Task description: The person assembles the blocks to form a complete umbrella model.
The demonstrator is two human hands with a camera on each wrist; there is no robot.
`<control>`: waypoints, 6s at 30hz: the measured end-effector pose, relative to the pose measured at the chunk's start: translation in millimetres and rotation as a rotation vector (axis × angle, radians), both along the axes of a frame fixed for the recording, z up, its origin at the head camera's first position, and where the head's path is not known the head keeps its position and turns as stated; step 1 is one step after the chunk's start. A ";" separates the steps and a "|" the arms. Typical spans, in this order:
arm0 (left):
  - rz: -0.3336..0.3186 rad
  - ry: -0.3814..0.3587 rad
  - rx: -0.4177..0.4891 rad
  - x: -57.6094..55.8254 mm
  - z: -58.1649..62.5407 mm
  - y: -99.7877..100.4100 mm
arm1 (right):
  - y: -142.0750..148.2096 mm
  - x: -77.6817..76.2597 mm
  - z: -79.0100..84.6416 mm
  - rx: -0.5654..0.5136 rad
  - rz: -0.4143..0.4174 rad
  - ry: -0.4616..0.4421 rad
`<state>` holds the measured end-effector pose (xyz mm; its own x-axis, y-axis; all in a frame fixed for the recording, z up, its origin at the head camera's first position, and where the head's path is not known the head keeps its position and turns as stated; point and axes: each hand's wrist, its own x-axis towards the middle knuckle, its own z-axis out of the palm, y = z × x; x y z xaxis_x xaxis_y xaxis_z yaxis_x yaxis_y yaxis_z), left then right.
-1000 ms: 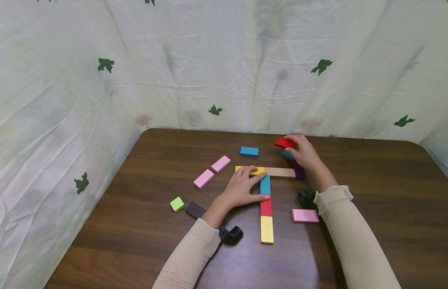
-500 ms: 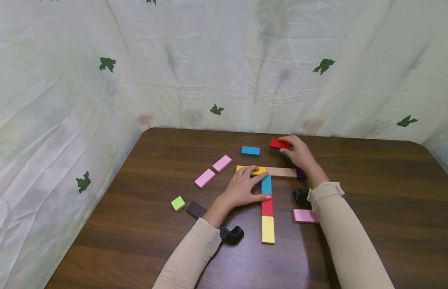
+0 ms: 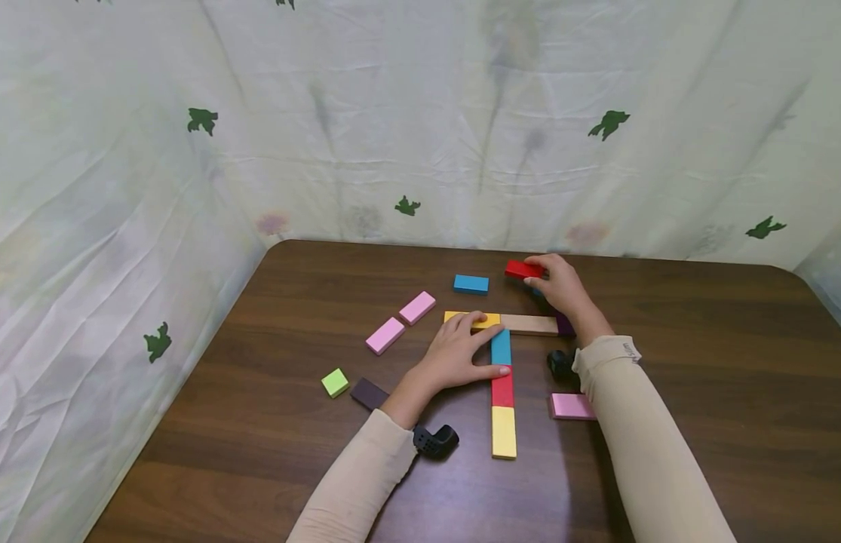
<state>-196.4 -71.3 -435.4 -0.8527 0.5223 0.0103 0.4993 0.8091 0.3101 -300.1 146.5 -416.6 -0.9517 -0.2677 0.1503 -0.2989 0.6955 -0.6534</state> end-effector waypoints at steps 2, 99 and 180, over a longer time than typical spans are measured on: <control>-0.001 0.000 0.002 0.3 0.3 0.0 | -0.6 -0.1 -0.5 -0.004 0.002 -0.004; -0.002 -0.009 0.016 0.8 0.4 -0.2 | 19.4 35.5 16.3 -0.277 0.036 0.098; -0.007 0.217 0.244 -1.4 10.6 -1.5 | 59.2 61.8 -20.7 -0.018 0.042 -0.128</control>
